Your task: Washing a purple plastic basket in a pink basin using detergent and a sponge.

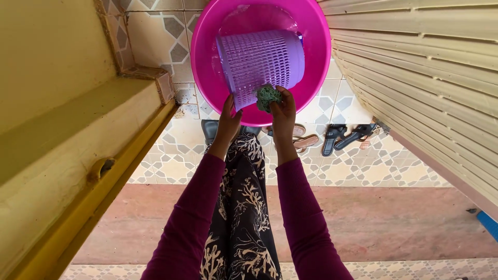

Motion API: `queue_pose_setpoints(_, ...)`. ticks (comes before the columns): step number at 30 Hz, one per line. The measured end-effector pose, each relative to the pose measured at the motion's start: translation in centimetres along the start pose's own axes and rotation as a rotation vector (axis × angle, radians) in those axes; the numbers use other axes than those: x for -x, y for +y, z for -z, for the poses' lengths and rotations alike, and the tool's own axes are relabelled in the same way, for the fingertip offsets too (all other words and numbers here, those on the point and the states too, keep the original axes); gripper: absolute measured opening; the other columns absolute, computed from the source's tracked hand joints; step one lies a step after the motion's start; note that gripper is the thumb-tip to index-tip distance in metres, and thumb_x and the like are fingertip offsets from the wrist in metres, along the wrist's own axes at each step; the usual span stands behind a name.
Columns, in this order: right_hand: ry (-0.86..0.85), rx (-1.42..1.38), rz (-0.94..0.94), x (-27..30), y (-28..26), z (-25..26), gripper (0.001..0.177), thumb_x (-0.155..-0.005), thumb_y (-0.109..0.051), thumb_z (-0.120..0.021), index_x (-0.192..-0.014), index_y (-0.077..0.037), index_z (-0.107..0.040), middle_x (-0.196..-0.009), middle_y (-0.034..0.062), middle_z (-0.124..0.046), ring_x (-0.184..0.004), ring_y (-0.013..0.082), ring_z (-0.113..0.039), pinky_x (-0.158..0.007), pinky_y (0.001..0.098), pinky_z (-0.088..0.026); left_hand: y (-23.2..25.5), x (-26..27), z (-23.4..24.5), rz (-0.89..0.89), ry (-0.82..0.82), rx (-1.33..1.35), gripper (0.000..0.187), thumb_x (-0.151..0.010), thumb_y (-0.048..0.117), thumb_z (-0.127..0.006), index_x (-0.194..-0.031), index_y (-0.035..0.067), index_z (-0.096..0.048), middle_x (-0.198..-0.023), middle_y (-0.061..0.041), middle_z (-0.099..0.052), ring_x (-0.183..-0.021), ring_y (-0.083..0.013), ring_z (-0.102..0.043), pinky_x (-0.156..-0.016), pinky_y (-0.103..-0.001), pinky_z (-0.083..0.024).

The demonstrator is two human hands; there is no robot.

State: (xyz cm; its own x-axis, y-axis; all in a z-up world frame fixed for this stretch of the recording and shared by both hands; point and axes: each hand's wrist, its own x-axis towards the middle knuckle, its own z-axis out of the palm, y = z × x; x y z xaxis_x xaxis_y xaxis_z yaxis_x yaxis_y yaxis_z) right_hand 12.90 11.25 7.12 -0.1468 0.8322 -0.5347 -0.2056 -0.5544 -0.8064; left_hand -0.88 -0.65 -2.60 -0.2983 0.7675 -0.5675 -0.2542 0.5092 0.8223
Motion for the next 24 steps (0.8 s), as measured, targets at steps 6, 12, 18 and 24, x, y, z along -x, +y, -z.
queue_pose_setpoints(6,-0.046,0.086,-0.024,0.3,1.3,1.7,0.045,-0.094,0.012,-0.050,-0.137,-0.003,-0.051,-0.119,0.0114,-0.067,-0.107,0.0181,-0.070,-0.093,0.0334,-0.062,1.6,1.6,2.1,0.144,0.016,0.065,0.065,-0.099,-0.001,-0.052,-0.159,0.003,-0.025,-0.165,-0.018,-0.032,-0.153,-0.0282,-0.030,-0.124,-0.039,-0.031)
queue_pose_setpoints(12,-0.040,0.105,0.009,1.0,3.2,3.8,0.039,-0.095,0.010,-0.053,-0.133,0.000,-0.053,-0.120,0.0123,-0.066,-0.107,0.0189,-0.069,-0.093,0.0336,-0.062,4.9,4.0,3.6,0.190,0.242,-0.154,0.049,-0.099,0.011,-0.054,-0.147,0.001,-0.045,-0.143,-0.015,-0.063,-0.134,-0.0246,-0.060,-0.109,-0.035,-0.046)
queue_pose_setpoints(18,0.015,0.148,-0.035,1.1,2.7,3.9,0.037,-0.094,0.008,-0.053,-0.131,0.000,-0.054,-0.117,0.0128,-0.067,-0.103,0.0184,-0.070,-0.090,0.0327,-0.062,6.4,5.5,3.5,0.265,0.212,-0.065,0.045,-0.102,0.013,-0.052,-0.144,-0.001,-0.046,-0.139,-0.014,-0.064,-0.123,-0.0207,-0.062,-0.098,-0.031,-0.049)
queue_pose_setpoints(24,0.020,0.104,-0.093,1.7,0.8,3.7,0.036,-0.095,0.006,-0.053,-0.130,-0.001,-0.054,-0.115,0.0128,-0.068,-0.100,0.0187,-0.071,-0.087,0.0324,-0.062,7.1,5.8,3.8,0.309,0.205,0.024,0.044,-0.101,0.011,-0.052,-0.143,-0.002,-0.045,-0.135,-0.015,-0.066,-0.110,-0.0193,-0.065,-0.085,-0.029,-0.052)
